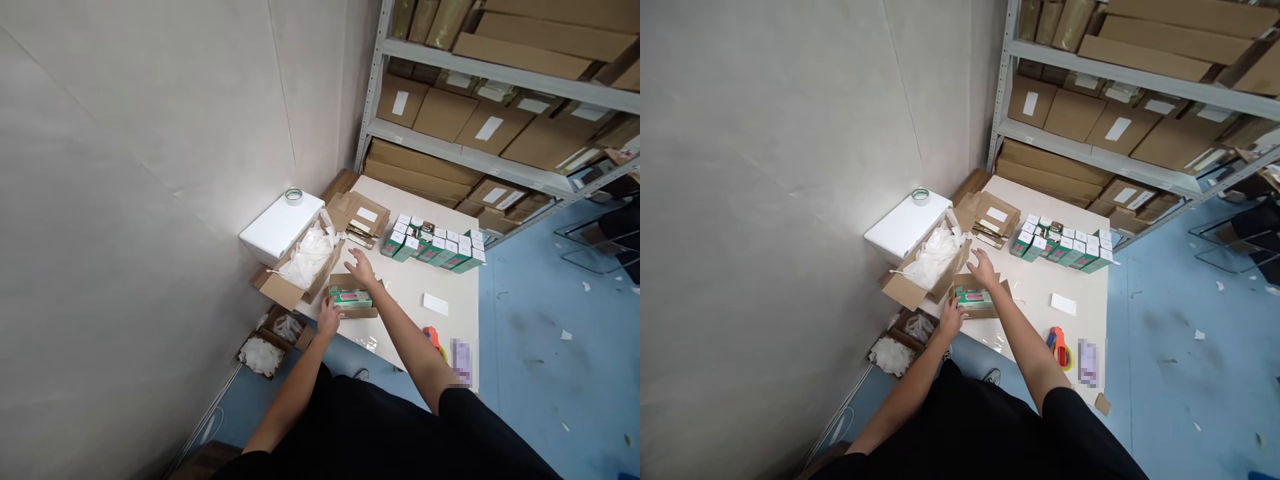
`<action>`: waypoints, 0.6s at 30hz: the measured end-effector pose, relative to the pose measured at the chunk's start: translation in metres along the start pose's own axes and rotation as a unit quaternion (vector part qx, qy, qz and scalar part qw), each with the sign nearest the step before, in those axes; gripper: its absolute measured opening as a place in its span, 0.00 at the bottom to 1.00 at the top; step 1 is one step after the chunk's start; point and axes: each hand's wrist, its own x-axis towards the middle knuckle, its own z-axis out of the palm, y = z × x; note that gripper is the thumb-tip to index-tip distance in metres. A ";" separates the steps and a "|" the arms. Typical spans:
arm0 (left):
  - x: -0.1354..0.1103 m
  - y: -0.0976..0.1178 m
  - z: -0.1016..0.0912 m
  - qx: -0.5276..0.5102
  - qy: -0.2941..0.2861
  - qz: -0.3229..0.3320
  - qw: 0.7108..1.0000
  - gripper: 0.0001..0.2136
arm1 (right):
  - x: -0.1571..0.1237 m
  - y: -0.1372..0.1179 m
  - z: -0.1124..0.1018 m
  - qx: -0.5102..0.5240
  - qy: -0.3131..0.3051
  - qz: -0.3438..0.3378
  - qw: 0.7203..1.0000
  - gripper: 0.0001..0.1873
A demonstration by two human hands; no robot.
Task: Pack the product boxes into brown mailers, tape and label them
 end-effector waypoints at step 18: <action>-0.007 -0.031 -0.019 -0.037 -0.017 0.008 0.999 0.07 | 0.126 -0.018 0.087 -0.184 -0.028 0.090 0.979 0.12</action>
